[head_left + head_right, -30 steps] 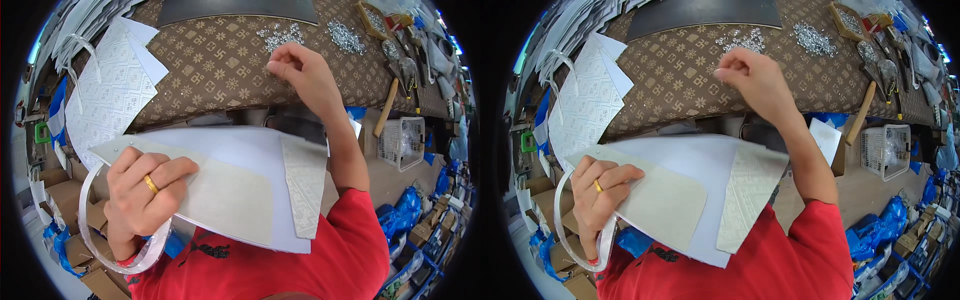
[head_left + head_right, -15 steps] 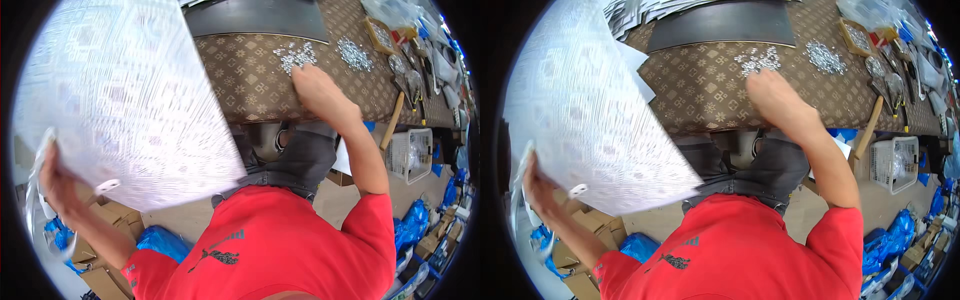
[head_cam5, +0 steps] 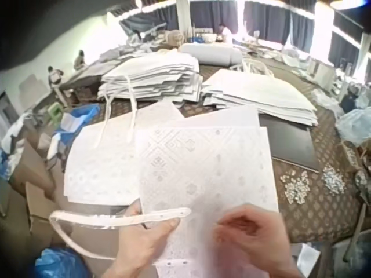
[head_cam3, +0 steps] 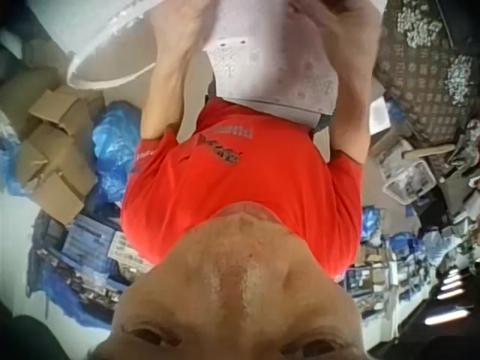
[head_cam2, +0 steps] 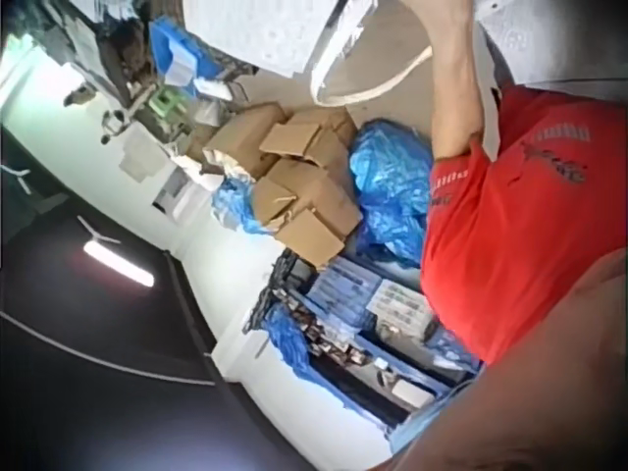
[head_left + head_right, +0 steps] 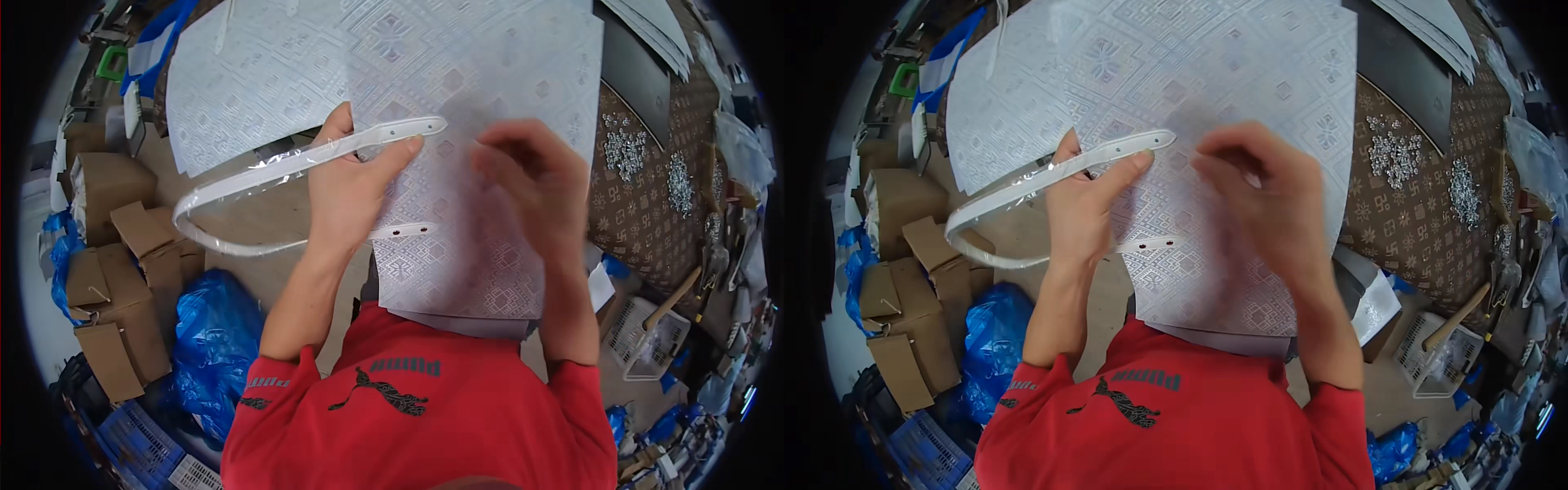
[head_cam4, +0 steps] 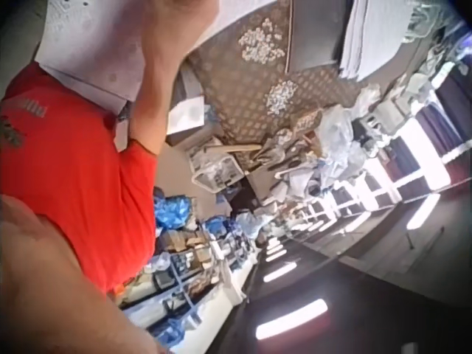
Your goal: Attaching handles to paper shopping bags using rivets and a tool.
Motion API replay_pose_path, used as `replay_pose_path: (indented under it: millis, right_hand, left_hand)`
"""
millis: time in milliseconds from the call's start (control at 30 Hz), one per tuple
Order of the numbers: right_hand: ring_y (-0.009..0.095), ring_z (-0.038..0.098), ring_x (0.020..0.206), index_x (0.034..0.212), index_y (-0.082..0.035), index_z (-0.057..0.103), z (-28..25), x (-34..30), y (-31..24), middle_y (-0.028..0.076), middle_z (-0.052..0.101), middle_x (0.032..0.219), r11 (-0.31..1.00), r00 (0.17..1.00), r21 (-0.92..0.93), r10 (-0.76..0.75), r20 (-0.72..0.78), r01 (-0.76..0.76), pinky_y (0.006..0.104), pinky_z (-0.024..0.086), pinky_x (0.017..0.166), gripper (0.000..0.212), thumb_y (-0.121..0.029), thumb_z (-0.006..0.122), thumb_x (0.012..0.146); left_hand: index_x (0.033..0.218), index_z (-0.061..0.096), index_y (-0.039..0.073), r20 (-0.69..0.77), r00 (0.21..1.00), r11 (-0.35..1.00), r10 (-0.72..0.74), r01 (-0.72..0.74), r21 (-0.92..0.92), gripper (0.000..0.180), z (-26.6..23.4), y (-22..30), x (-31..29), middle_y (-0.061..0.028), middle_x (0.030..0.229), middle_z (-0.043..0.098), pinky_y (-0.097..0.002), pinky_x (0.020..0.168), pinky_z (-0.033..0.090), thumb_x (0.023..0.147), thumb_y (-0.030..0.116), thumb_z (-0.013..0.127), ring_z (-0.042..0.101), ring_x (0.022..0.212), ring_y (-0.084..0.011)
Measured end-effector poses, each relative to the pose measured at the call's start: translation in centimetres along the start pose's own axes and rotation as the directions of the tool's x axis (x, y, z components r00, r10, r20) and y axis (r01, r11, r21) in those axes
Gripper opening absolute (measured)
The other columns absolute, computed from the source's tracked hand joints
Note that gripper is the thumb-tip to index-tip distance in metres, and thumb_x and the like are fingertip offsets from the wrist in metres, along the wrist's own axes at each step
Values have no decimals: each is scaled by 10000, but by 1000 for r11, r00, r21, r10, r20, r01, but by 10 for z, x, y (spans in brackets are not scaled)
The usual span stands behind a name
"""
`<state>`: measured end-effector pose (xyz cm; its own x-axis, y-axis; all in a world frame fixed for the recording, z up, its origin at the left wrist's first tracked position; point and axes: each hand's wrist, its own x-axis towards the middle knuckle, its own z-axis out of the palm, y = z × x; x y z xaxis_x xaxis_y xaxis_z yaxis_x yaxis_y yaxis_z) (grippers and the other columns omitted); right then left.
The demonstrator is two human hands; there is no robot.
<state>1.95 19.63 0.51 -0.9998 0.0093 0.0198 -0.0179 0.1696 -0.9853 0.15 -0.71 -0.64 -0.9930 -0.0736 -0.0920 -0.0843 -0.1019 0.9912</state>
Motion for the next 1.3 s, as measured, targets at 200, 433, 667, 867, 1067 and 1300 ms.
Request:
replay_pose_path:
  millis: [200, 433, 667, 867, 1067, 1300]
  right_hand:
    - [95, 613, 804, 963, -13, 720, 34, 19, 17, -4, 625, 835, 920, 943, -228, -332, -15, 320, 235, 508, 745, 152, 99, 725, 861]
    - [90, 592, 796, 932, -39, 637, 41, 20, 9, 3, 583, 848, 978, 987, -200, -87, -132, 60, 226, 476, 697, 198, 101, 733, 831]
    - [93, 616, 782, 1006, -40, 641, -3, 18, 7, 3, 625, 839, 979, 985, -122, -169, -44, 163, 248, 505, 736, 191, 59, 730, 868]
    - [134, 681, 853, 1039, -12, 747, -142, 31, 5, 60, 749, 961, 767, 947, -629, -100, -307, -123, 275, 525, 798, 129, -81, 706, 938]
    - [182, 651, 841, 1020, -5, 713, -182, 50, 36, 77, 697, 911, 593, 990, -802, -52, -131, -75, 312, 509, 809, 141, -81, 691, 904]
    - [100, 526, 802, 1037, -25, 634, -161, 60, 27, -11, 585, 842, 789, 962, -614, -161, -223, -10, 279, 459, 750, 107, -131, 635, 1023]
  left_hand:
    - [1011, 658, 11, 8, 999, 999, 37, -37, 31, 229, 2, -8, -6, -20, 946, 698, -245, 743, 504, 847, 37, 816, 609, 840, -73]
    - [979, 653, 10, 22, 994, 967, 110, -112, 230, 206, 0, -9, -4, 3, 892, 672, -238, 690, 481, 853, 48, 813, 576, 795, -50]
    - [1237, 661, -26, -32, 999, 1000, -20, 20, 17, 408, -6, -20, -2, -103, 1114, 719, -300, 923, 526, 851, -2, 793, 672, 1004, -176]
    - [1275, 619, -38, -99, 980, 985, -174, 174, -9, 469, -28, -23, 10, -116, 1175, 702, -315, 1009, 485, 845, 8, 800, 654, 1097, -196]
    - [1301, 580, -19, -39, 971, 954, -238, 226, -196, 574, -32, -40, 3, -121, 1172, 698, -320, 946, 525, 798, 43, 848, 667, 1060, -208]
    - [1013, 650, -21, -8, 996, 994, -89, 88, -68, 347, -41, -31, 5, -95, 988, 693, -322, 810, 511, 818, 205, 827, 613, 887, -157]
